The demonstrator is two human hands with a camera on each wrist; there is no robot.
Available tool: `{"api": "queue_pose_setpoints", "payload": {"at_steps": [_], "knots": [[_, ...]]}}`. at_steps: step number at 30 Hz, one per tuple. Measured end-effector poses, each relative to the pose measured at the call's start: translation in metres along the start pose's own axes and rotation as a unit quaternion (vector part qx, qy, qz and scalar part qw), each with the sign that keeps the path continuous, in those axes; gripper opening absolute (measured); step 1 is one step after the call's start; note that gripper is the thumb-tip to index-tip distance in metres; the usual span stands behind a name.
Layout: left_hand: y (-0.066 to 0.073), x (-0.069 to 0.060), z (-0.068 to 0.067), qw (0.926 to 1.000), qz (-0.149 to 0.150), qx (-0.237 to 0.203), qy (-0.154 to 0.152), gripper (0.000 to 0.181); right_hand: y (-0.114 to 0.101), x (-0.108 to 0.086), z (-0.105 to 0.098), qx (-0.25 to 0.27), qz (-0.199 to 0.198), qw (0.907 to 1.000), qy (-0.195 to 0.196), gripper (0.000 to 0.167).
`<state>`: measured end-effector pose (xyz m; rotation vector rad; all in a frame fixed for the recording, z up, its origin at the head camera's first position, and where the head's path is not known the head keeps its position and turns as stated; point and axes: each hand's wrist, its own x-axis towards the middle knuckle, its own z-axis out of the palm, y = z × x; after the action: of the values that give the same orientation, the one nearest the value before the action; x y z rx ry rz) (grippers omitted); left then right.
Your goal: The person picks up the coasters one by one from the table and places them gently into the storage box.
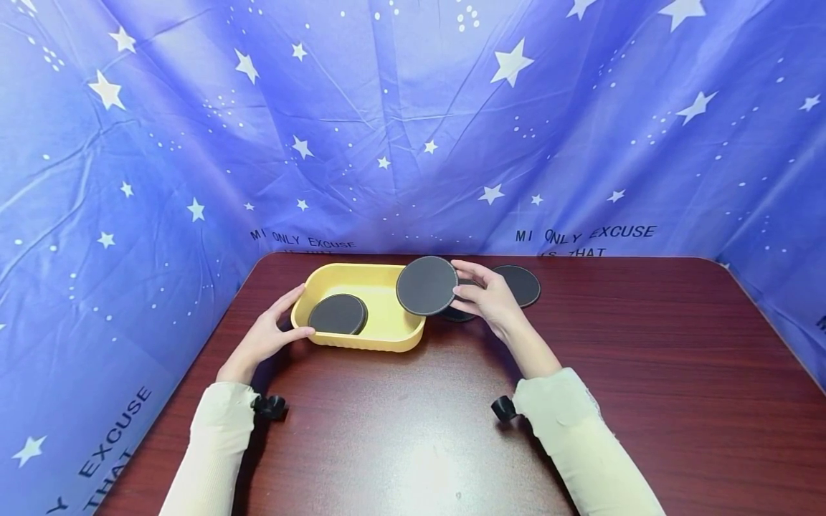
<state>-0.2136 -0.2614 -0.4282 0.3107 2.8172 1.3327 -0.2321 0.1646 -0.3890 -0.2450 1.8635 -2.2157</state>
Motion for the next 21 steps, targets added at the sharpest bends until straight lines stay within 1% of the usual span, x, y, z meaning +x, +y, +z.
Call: {"api": "queue_pose_setpoints", "payload": {"at_steps": [6,21], "knots": [[-0.001,0.0,0.0,1.0,-0.003,-0.001,0.0,0.093,0.001,0.002,0.006,0.007,0.004,0.9999,-0.006,0.06],[-0.001,0.0,0.0,1.0,0.003,-0.005,0.001,0.093,0.006,0.008,0.025,-0.004,0.006,0.9999,-0.015,0.059]]}}
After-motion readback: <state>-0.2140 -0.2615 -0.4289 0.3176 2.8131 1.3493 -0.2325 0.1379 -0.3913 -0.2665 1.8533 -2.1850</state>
